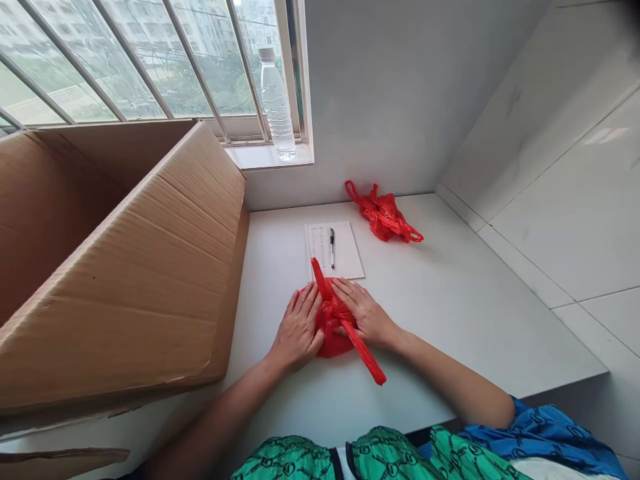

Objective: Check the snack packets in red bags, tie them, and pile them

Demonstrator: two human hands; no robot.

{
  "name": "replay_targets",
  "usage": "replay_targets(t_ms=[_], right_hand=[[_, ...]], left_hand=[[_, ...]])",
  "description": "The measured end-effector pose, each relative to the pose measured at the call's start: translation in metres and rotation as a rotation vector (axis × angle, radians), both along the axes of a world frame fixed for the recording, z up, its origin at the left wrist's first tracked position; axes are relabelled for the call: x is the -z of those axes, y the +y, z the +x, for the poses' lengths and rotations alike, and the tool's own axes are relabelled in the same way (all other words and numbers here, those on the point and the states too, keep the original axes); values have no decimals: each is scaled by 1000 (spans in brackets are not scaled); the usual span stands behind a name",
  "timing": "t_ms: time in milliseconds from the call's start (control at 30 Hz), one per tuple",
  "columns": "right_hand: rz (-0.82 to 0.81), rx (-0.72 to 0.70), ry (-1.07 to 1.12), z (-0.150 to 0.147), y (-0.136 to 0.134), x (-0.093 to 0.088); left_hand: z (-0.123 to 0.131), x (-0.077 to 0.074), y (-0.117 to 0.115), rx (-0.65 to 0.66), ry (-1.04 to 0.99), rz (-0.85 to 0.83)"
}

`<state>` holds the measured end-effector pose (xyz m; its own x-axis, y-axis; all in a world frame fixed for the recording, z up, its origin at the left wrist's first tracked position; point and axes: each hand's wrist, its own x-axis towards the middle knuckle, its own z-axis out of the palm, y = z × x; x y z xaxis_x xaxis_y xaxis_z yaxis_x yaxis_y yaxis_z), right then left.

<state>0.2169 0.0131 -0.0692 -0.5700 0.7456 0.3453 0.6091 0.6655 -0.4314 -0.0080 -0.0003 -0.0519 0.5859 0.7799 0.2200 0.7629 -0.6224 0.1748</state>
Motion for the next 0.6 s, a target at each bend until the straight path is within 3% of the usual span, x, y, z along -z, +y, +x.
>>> replay_targets(t_ms=[300,600], right_hand=[[24,-4,-46,-3,0,7],[33,5,-84,-4,-2,10]], left_hand=[[-1,13,2,27,12,21],[0,13,1,27,-38,1]])
